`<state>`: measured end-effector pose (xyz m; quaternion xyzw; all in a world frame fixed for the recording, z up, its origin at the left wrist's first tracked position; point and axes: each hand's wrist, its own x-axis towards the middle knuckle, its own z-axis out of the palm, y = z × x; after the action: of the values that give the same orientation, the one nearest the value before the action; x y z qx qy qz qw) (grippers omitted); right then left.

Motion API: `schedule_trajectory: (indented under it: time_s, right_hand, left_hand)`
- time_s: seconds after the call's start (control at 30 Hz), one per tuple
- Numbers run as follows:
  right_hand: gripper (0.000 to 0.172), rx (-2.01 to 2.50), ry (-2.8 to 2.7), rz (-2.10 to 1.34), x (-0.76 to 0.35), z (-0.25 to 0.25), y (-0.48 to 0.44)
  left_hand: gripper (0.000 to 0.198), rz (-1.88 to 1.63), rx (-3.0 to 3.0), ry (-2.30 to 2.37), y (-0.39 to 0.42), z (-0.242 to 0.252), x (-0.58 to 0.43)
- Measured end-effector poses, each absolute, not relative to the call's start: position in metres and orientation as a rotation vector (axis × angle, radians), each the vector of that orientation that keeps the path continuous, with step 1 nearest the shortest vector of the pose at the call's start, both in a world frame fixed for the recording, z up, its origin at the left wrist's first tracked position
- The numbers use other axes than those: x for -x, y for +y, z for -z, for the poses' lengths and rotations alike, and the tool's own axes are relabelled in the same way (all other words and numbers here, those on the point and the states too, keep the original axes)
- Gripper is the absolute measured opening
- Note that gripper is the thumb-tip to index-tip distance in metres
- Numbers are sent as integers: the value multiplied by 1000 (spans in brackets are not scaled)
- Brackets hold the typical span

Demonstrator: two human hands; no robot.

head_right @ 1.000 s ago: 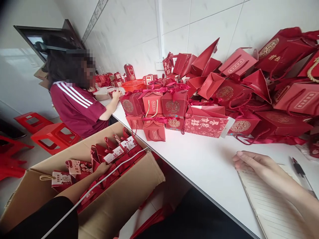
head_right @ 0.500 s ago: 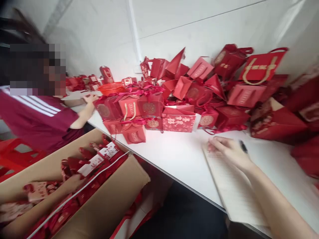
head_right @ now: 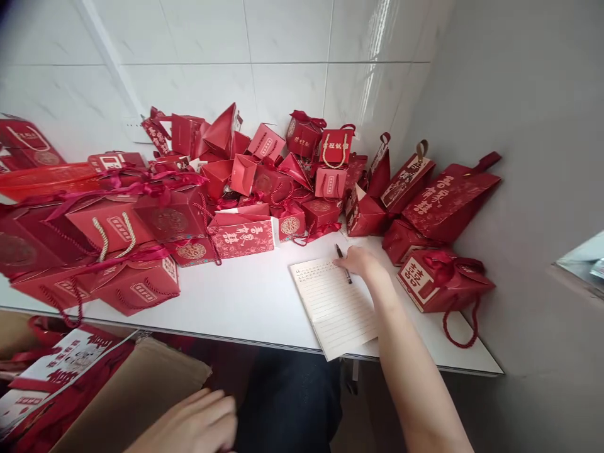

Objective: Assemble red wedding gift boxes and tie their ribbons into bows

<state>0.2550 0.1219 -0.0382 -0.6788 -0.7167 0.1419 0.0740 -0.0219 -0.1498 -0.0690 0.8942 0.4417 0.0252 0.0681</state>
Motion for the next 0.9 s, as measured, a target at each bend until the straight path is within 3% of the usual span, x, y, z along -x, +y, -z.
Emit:
schedule_trajectory:
  time_s: [0.17, 0.2, 0.27, 0.33, 0.4, 0.5, 0.57, 0.7, 0.83, 0.9]
  right_hand:
    - [15, 1900, -2093, -496, -258, 41, 122]
    - [13, 1863, -2081, -491, -259, 41, 121]
    - [28, 1702, -2012, -580, -260, 44, 118]
    - [38, 1383, -1829, -865, -258, 48, 114]
    - [35, 1027, -1564, -1199, -252, 56, 109]
    - [30, 809, -1347, -1501, -240, 67, 99]
    - [35, 808, -1325, -1554, -233, 71, 91]
    - [40, 885, -1336, -1507, -226, 73, 83]
    - [53, 929, -1369, -1420, -228, 73, 86]
    - [43, 1070, -1413, -1295, -232, 72, 88]
  left_hand:
    - [22, -726, -2937, 762, -78, 61, -87]
    - [28, -743, -2962, 775, -66, 61, -100]
    - [44, -711, -3001, 843, -48, 63, -117]
    - [58, -598, -3009, 919, -36, 68, -121]
    - [64, -483, -3046, 935, -31, 74, -119]
    - [54, -475, -3184, 882, -30, 86, -115]
    - [43, -650, -3253, 894, -31, 94, -115]
    - [24, -985, -3215, 1007, -31, 108, -118]
    - [18, -1026, -3179, 1031, -30, 112, -118]
    - [18, -1015, -3168, 1036, -30, 113, -118]
